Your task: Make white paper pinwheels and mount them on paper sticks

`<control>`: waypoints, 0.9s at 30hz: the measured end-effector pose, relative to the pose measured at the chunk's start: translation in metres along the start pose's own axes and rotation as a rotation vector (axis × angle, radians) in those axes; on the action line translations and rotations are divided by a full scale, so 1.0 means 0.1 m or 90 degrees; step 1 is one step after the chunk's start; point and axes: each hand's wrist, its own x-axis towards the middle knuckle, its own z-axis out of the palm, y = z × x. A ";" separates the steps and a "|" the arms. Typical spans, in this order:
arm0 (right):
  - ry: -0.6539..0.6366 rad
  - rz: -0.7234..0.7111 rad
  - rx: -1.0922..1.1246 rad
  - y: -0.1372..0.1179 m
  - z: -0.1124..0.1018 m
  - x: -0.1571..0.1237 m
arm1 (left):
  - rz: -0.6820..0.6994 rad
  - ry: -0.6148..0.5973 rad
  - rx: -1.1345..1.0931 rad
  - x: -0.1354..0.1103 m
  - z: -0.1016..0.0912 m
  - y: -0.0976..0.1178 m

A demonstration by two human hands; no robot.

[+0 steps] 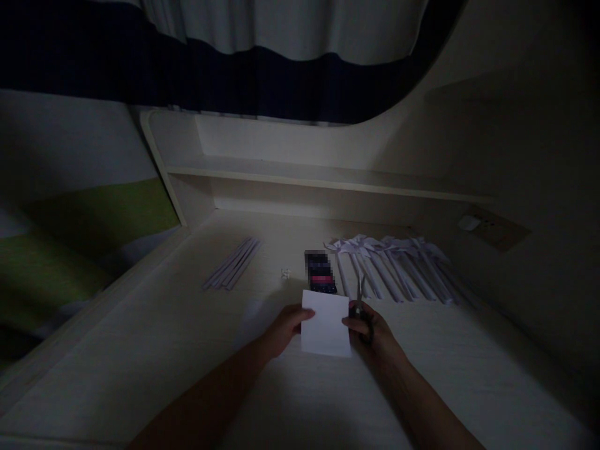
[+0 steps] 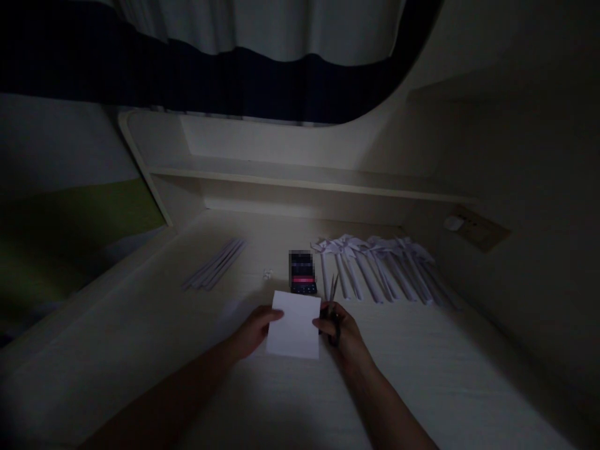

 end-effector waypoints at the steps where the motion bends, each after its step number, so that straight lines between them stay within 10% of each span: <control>1: 0.033 -0.024 0.016 0.02 0.00 0.02 | 0.032 -0.008 -0.015 0.01 0.01 0.00; 8: 0.154 -0.152 0.109 0.13 0.05 0.05 | -0.002 -0.073 0.054 -0.02 0.13 -0.06; 15: 0.233 -0.224 0.112 0.12 0.12 -0.01 | 0.077 0.016 -0.055 0.00 0.15 -0.02; 20: 0.205 -0.227 0.082 0.13 0.18 -0.04 | 0.001 -0.070 0.073 0.00 0.19 -0.12; 27: 0.073 -0.124 -0.147 0.10 0.19 -0.08 | 0.054 0.095 0.048 0.01 0.15 -0.03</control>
